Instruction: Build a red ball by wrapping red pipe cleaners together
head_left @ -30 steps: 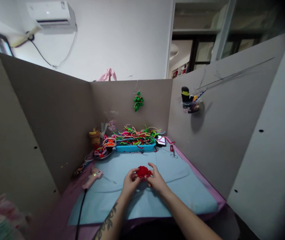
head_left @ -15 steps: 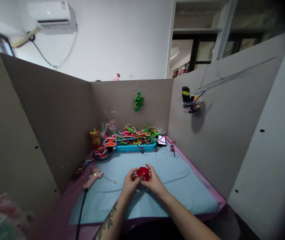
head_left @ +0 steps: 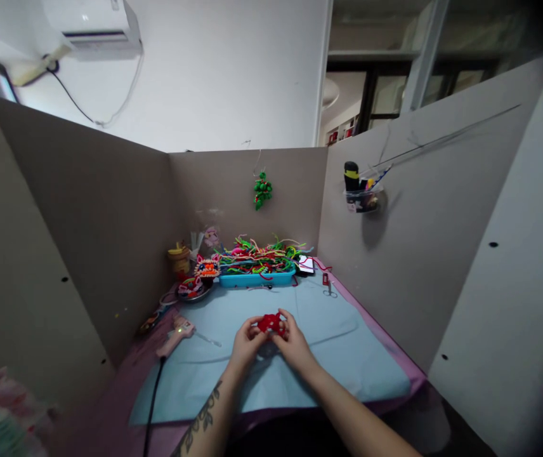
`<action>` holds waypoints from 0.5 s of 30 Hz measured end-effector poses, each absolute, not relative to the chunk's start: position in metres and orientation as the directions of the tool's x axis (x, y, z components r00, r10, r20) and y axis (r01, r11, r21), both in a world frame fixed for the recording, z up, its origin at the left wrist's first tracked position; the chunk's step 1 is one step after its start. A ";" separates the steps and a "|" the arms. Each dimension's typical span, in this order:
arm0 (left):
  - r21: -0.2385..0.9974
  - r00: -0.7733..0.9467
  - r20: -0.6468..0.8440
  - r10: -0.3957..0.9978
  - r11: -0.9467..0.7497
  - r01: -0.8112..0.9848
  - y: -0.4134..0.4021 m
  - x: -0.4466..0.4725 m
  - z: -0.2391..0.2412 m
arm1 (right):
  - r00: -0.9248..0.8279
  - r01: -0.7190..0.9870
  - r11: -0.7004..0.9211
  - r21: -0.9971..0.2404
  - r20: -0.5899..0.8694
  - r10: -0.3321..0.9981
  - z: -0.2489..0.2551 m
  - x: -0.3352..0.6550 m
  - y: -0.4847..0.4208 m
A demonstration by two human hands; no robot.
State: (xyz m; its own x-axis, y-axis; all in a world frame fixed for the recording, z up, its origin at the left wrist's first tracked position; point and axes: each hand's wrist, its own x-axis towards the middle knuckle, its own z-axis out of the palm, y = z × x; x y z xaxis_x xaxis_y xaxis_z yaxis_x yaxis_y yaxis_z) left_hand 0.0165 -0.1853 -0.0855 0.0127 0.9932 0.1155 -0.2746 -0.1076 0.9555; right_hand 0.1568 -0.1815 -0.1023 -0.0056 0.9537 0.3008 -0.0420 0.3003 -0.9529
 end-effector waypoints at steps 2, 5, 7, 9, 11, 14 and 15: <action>0.951 0.015 0.112 0.994 -0.103 -0.291 -0.185 0.016 -0.085 | 0.096 0.081 0.342 -0.936 0.349 0.932 -0.100 0.159 -0.185; 0.947 0.015 0.107 0.994 -0.098 -0.306 -0.186 0.017 -0.085 | 0.185 0.302 0.427 -0.853 0.491 0.851 -0.095 0.162 -0.190; 0.947 0.010 0.105 0.994 -0.097 -0.306 -0.186 0.017 -0.085 | 0.140 0.402 0.486 -0.776 0.576 0.805 -0.091 0.163 -0.193; 0.946 0.007 0.105 0.994 -0.098 -0.310 -0.187 0.016 -0.085 | 0.081 0.453 0.522 -0.723 0.617 0.783 -0.088 0.163 -0.195; 0.941 0.008 0.113 0.994 -0.104 -0.321 -0.187 0.016 -0.085 | 0.071 0.481 0.529 -0.699 0.633 0.771 -0.088 0.164 -0.196; 0.938 0.013 0.130 0.991 -0.119 -0.325 -0.189 0.015 -0.084 | 0.087 0.498 0.528 -0.688 0.645 0.759 -0.089 0.164 -0.195; 0.937 0.019 0.140 0.990 -0.126 -0.326 -0.189 0.015 -0.083 | 0.089 0.499 0.526 -0.689 0.644 0.760 -0.089 0.164 -0.195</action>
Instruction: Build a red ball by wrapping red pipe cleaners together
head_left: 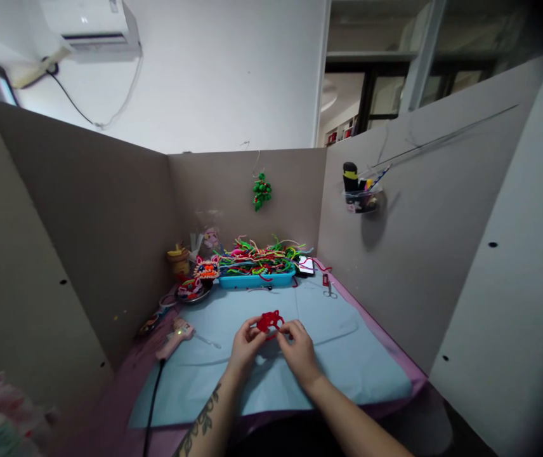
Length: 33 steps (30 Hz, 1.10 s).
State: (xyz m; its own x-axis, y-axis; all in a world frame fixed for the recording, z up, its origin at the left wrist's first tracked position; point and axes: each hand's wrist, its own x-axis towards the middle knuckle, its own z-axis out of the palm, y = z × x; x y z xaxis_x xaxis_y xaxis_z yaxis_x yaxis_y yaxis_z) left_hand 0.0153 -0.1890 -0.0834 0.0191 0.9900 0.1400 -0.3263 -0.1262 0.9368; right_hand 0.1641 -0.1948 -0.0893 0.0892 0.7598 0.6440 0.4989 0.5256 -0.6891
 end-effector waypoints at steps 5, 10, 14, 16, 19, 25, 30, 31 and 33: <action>0.925 0.096 0.189 0.977 -0.144 -0.352 -0.191 0.018 -0.082 | 0.120 0.460 0.479 -0.748 0.587 0.801 -0.089 0.157 -0.197; 0.911 0.086 0.218 0.972 -0.172 -0.374 -0.191 0.018 -0.083 | 0.137 0.328 0.448 -0.832 0.511 0.849 -0.089 0.140 -0.206; 0.903 0.069 0.214 0.974 -0.170 -0.394 -0.190 0.017 -0.083 | 0.115 0.236 0.473 -0.849 0.507 0.854 -0.089 0.139 -0.212; 0.907 0.046 0.200 0.979 -0.167 -0.387 -0.189 0.017 -0.083 | 0.103 0.217 0.475 -0.853 0.504 0.858 -0.088 0.144 -0.213; 0.918 0.017 0.168 0.986 -0.150 -0.367 -0.189 0.018 -0.081 | 0.097 0.223 0.489 -0.843 0.519 0.850 -0.088 0.157 -0.211; 0.932 -0.010 0.150 0.989 -0.145 -0.333 -0.187 0.019 -0.083 | 0.074 0.256 0.572 -0.779 0.606 0.792 -0.089 0.180 -0.197; 0.937 0.004 0.154 0.988 -0.145 -0.317 -0.187 0.019 -0.085 | -0.059 0.390 0.616 -0.684 0.649 0.758 -0.082 0.181 -0.190; 0.939 0.004 0.154 0.988 -0.145 -0.312 -0.187 0.018 -0.085 | -0.063 0.395 0.617 -0.681 0.650 0.757 -0.082 0.179 -0.190; 0.943 0.008 0.153 0.988 -0.144 -0.301 -0.188 0.018 -0.084 | -0.031 0.379 0.596 -0.708 0.634 0.773 -0.083 0.177 -0.188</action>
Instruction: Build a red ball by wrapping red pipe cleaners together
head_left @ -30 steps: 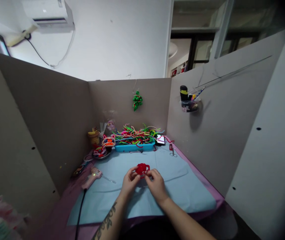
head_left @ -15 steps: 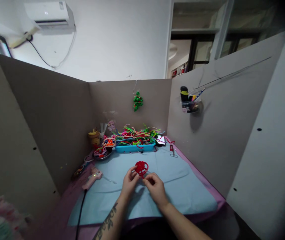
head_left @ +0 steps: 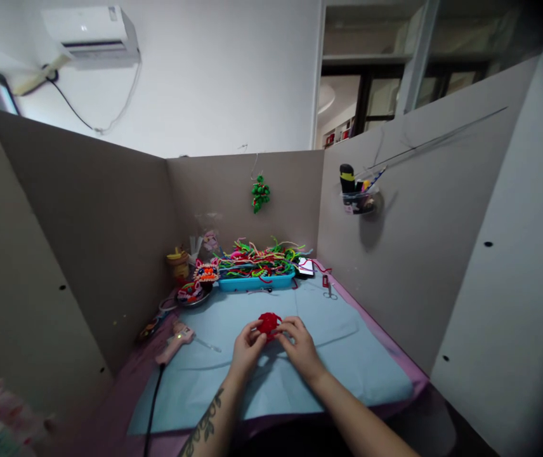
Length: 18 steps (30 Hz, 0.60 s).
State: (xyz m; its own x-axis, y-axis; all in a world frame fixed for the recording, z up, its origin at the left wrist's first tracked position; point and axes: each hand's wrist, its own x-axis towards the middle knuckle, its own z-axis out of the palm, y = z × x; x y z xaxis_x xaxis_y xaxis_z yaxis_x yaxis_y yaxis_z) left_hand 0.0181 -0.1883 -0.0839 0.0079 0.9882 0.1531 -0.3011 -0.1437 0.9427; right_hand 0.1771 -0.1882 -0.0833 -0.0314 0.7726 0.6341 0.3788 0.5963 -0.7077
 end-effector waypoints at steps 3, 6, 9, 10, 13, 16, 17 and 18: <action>0.949 0.024 0.152 0.988 -0.139 -0.283 -0.189 0.018 -0.083 | 0.031 0.332 0.550 -0.766 0.592 0.805 -0.087 0.176 -0.186; 0.954 0.026 0.161 0.987 -0.149 -0.262 -0.189 0.017 -0.084 | 0.081 0.320 0.504 -0.802 0.553 0.829 -0.090 0.176 -0.182; 0.955 0.033 0.170 0.985 -0.156 -0.253 -0.188 0.017 -0.086 | 0.113 0.319 0.465 -0.825 0.521 0.846 -0.092 0.177 -0.178; 0.955 0.036 0.169 0.985 -0.155 -0.251 -0.188 0.017 -0.086 | 0.124 0.318 0.457 -0.830 0.515 0.848 -0.093 0.178 -0.177; 0.958 0.044 0.162 0.986 -0.147 -0.244 -0.189 0.017 -0.085 | 0.162 0.319 0.439 -0.840 0.505 0.848 -0.097 0.178 -0.172; 0.958 0.037 0.159 0.987 -0.145 -0.248 -0.190 0.018 -0.083 | 0.146 0.319 0.441 -0.839 0.503 0.852 -0.105 0.178 -0.167; 0.957 0.031 0.157 0.987 -0.144 -0.250 -0.190 0.018 -0.082 | 0.139 0.318 0.445 -0.837 0.506 0.851 -0.108 0.178 -0.165; 0.957 0.024 0.154 0.988 -0.143 -0.252 -0.190 0.017 -0.082 | 0.139 0.318 0.450 -0.834 0.511 0.848 -0.111 0.178 -0.164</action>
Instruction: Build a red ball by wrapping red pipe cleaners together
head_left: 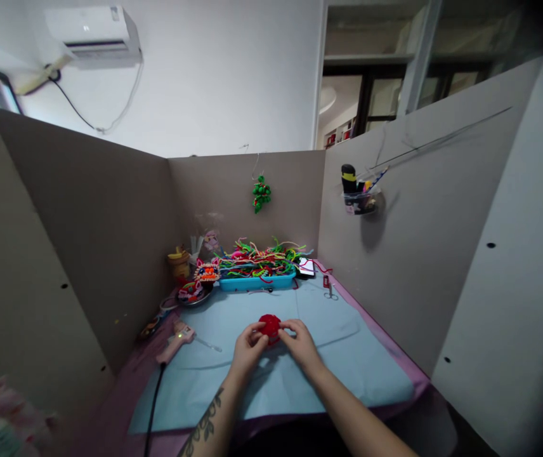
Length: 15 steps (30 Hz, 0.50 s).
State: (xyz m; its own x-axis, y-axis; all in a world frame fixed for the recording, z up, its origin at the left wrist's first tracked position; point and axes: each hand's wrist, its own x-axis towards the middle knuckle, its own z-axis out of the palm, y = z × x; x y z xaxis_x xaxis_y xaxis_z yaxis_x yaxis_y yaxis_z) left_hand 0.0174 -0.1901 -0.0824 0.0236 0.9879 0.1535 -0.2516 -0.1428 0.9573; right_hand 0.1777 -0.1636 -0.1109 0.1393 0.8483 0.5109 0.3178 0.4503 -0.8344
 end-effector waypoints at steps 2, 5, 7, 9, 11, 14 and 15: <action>0.958 0.018 0.142 0.990 -0.133 -0.256 -0.190 0.017 -0.083 | 0.146 0.320 0.449 -0.834 0.512 0.846 -0.117 0.178 -0.160; 0.960 0.017 0.131 0.991 -0.122 -0.252 -0.190 0.017 -0.085 | 0.103 0.328 0.416 -0.849 0.469 0.877 -0.121 0.178 -0.158; 0.962 0.009 0.134 0.991 -0.128 -0.242 -0.190 0.018 -0.086 | 0.055 0.318 0.405 -0.857 0.444 0.895 -0.121 0.179 -0.157; 0.963 0.002 0.138 0.990 -0.134 -0.235 -0.189 0.019 -0.087 | 0.026 0.298 0.418 -0.858 0.444 0.895 -0.119 0.179 -0.158; 0.963 -0.001 0.141 0.990 -0.137 -0.231 -0.188 0.019 -0.088 | 0.012 0.281 0.435 -0.855 0.456 0.890 -0.117 0.178 -0.160; 0.968 -0.040 0.158 0.987 -0.163 -0.190 -0.186 0.020 -0.090 | -0.015 0.263 0.451 -0.853 0.464 0.886 -0.114 0.176 -0.163; 0.970 -0.058 0.170 0.984 -0.178 -0.169 -0.186 0.020 -0.090 | -0.022 0.260 0.455 -0.852 0.466 0.885 -0.113 0.174 -0.164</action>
